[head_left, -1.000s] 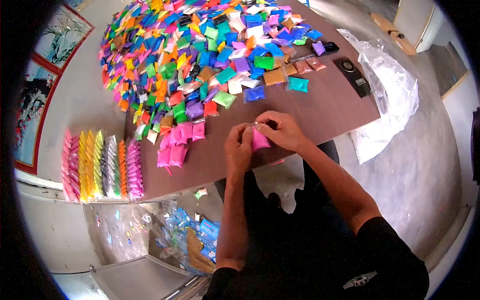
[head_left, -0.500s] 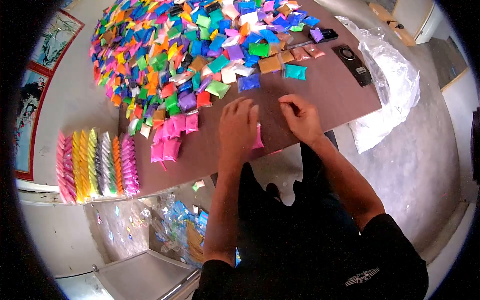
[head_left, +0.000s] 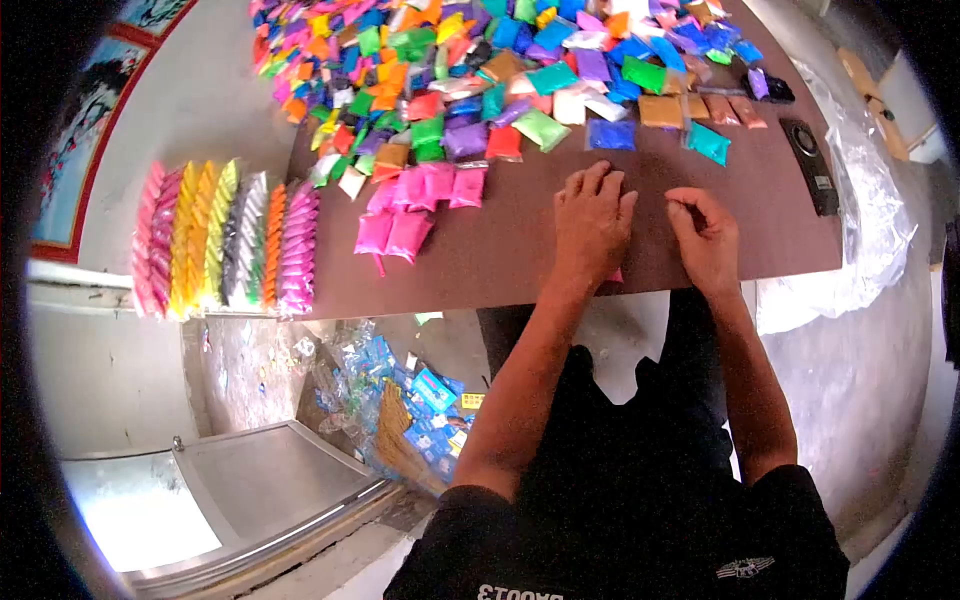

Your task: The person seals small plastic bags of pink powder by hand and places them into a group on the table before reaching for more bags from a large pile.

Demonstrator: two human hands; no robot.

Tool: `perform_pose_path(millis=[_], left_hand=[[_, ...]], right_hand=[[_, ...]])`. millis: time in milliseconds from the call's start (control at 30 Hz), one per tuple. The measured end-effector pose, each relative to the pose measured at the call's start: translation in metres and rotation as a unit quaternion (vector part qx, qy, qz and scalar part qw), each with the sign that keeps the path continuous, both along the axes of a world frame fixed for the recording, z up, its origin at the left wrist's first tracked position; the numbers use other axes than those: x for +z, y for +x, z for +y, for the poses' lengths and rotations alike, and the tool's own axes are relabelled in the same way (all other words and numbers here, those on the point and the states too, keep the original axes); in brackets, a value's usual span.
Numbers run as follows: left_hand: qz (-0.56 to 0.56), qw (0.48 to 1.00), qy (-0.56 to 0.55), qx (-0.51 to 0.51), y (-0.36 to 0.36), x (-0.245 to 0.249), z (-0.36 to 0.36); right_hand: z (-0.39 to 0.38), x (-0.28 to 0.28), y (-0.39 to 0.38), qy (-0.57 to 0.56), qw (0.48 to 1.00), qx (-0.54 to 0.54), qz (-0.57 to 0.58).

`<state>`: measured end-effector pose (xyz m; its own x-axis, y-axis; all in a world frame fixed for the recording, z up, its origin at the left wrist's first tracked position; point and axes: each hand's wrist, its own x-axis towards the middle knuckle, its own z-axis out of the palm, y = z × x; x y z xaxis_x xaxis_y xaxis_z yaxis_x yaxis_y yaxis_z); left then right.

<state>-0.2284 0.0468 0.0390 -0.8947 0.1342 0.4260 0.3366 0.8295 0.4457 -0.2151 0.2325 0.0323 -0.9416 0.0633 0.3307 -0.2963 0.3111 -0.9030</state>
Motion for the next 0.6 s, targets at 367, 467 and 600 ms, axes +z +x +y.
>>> perform_pose_path(millis=[367, 467, 600], left_hand=[[-0.065, 0.977, 0.202, -0.001, -0.008, 0.025, -0.02], [-0.025, 0.976, 0.214, 0.042, 0.011, 0.04, -0.038], [0.08, 0.966, 0.204, 0.135, 0.075, 0.054, -0.104]], right_hand=[[-0.001, -0.001, 0.005, 0.082, 0.994, -0.008, 0.076], [-0.005, -0.009, 0.007, 0.0, 1.0, -0.004, 0.012], [-0.002, -0.008, 0.004, -0.014, 1.0, 0.008, -0.016]])
